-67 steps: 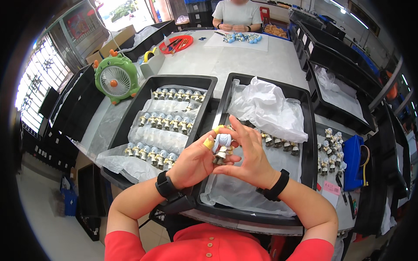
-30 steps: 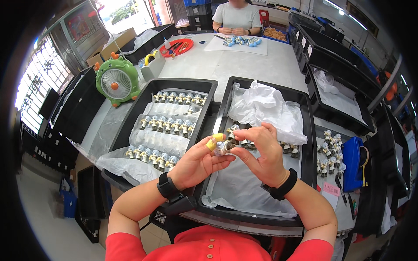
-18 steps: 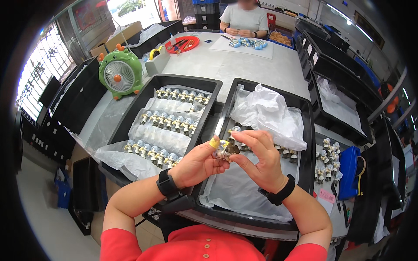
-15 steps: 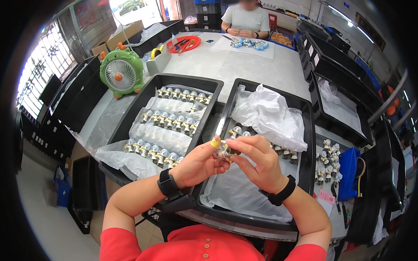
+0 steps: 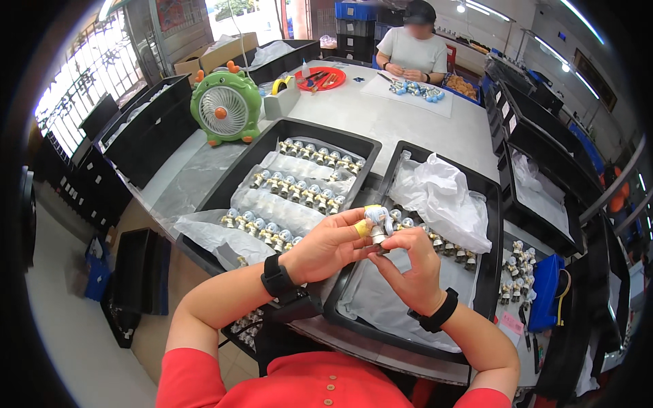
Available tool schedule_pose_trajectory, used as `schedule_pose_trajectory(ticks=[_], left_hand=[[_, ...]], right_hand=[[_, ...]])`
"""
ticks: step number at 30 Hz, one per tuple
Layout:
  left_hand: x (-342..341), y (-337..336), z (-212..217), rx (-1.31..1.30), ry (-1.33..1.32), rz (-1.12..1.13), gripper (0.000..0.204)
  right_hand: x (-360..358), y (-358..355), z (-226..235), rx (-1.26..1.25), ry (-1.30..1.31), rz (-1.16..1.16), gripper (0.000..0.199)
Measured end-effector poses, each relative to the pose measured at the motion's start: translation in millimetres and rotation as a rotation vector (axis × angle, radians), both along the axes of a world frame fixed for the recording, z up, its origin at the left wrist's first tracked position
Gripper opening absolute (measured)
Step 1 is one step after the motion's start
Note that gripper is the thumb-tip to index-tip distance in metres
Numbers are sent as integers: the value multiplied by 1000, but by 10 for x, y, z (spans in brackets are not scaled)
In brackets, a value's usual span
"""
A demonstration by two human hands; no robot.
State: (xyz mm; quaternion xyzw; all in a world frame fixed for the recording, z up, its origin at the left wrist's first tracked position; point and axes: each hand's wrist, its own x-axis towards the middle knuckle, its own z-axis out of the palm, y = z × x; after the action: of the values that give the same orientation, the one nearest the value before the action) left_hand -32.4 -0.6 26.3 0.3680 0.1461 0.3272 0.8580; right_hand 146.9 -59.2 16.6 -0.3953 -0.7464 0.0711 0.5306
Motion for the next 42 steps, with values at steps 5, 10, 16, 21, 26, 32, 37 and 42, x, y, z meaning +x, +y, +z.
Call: schedule_pose_trajectory(ticks=[5,10,16,21,26,32,37,42], left_hand=[[-166,-81,14,-29,-49,-14,36],[-156,-128,7,-70,-54,-29,34],[-56,-125,-39,-110,-17,-67,27],[77,-50,-116,-90,7,-89,29],[130,2,-219,-131,-1,-127,29],[118,23,-257,-143,48,-153,33],[125,12,-245,-115,69,-175,37],[119,-5,-235,-96,110,-174,37]], right_hand=[[-138,-80,217,31,-100,76,31],[-192,-148,318,47,-79,43,30],[3,-101,322,82,-50,-62,21],[127,-2,320,96,-52,-87,17],[227,44,266,-3,-7,-82,16],[249,121,151,-45,47,-46,16],[250,124,137,-88,73,-35,16],[245,107,138,-121,100,2,16]])
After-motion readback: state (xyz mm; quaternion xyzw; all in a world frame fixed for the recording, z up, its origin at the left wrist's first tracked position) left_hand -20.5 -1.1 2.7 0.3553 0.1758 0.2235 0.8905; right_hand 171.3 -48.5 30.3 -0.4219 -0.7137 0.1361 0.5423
